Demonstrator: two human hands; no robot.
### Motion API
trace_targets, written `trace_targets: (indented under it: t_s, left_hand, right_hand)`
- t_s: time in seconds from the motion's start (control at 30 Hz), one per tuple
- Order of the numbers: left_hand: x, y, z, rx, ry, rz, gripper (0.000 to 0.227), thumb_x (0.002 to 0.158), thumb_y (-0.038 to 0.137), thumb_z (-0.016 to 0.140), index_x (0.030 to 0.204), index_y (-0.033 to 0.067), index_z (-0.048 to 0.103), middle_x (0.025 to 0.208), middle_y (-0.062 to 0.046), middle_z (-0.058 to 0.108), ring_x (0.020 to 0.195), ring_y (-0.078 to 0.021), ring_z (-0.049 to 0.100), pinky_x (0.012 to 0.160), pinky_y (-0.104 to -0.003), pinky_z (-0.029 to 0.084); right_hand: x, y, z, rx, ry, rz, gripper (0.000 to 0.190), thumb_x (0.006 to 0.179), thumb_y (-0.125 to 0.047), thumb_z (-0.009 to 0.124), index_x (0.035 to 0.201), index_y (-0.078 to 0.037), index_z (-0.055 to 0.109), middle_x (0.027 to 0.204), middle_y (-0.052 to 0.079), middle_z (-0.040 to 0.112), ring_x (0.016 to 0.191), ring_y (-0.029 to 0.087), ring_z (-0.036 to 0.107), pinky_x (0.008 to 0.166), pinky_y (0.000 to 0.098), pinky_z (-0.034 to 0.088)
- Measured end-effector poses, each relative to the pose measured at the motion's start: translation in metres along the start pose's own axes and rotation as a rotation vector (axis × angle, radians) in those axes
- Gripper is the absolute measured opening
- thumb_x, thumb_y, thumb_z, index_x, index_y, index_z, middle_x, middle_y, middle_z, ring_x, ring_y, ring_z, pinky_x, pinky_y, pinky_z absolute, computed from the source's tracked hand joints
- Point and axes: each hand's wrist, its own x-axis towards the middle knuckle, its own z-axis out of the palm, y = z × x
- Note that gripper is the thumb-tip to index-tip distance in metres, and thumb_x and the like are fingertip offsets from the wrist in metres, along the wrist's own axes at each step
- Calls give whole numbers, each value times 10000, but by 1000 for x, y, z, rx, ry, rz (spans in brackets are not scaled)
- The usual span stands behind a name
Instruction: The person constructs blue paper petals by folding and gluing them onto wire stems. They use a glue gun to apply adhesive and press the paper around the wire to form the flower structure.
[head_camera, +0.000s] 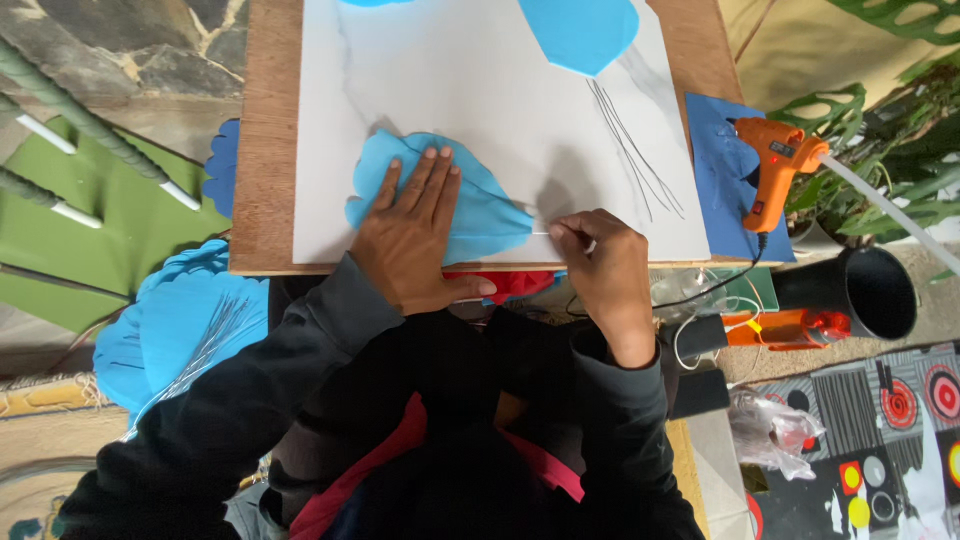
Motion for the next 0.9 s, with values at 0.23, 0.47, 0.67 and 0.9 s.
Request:
trace_targets:
  t_s: [0.23, 0.47, 0.67, 0.9]
  left_hand:
    - [1, -20, 8, 17, 50, 2, 1177, 597, 876, 396, 1298, -67, 357, 1387, -229, 284, 1301, -351, 256, 1078, -480, 174]
    - [-4, -16, 3, 12, 144, 23, 1168, 587, 862, 442, 1287, -70, 367, 1342, -236, 363, 1267, -353, 327, 1072, -482, 186]
    - [-5, -15, -3, -16, 192, 48, 1198, 565, 869, 463, 1270, -96, 382, 1324, -258, 379, 1248, -385, 340, 1063, -499, 203]
    - [-4, -13, -2, 63, 231, 64, 1205, 466, 857, 498, 1223, -79, 440, 1291, -231, 437, 1229, -355, 391, 1044, -485, 244]
  right_hand:
    - [1, 3, 1, -137, -5, -64, 109, 829, -127, 607, 797, -43, 670, 627, 154, 581, 586, 313, 582, 489, 394, 481]
    - [1, -6, -1, -109, 28, -24, 84, 824, -89, 612, 836, -25, 665, 623, 120, 552, 619, 194, 543, 495, 301, 470]
    - [-4, -19, -1, 26, 132, 36, 76, 817, -38, 635, 882, -36, 675, 689, 146, 620, 558, 199, 590, 523, 294, 492]
    - [-5, 13, 20, 521, 283, 58, 197, 793, 14, 640, 987, 14, 608, 700, 66, 582, 534, 99, 542, 569, 234, 511]
